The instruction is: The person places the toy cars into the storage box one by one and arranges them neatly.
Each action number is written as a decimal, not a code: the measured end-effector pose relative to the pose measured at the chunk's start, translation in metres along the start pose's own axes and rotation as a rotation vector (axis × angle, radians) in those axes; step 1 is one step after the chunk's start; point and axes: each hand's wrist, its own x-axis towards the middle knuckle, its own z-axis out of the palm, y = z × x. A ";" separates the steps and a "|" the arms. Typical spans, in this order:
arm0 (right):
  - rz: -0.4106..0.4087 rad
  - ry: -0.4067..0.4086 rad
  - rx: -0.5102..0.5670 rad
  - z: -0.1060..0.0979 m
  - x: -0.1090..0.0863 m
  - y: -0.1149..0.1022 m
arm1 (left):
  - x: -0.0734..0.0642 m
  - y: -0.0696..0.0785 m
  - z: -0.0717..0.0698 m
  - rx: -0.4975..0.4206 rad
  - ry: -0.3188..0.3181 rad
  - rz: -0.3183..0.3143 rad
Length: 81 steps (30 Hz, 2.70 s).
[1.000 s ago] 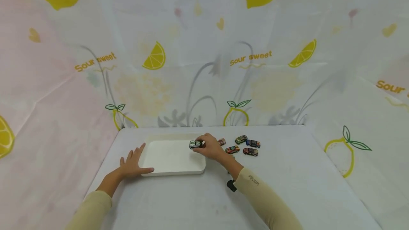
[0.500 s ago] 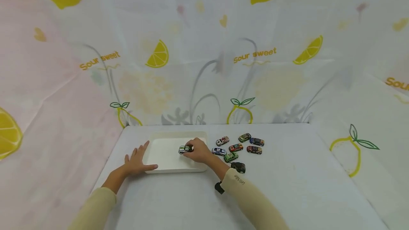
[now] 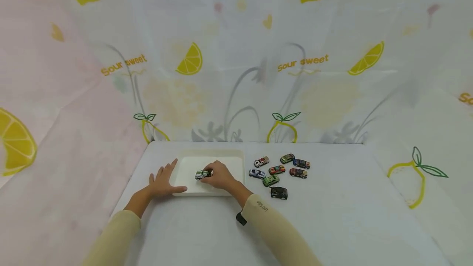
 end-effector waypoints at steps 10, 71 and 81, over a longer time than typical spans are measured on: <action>-0.045 -0.022 -0.040 0.024 0.021 -0.005 | 0.011 -0.004 0.007 -0.010 0.020 0.031; -0.013 -0.069 0.080 0.059 0.029 -0.017 | 0.006 -0.015 0.017 -0.013 0.056 0.041; -0.019 -0.078 0.061 0.059 0.032 -0.017 | 0.004 -0.007 0.010 -0.016 0.037 0.015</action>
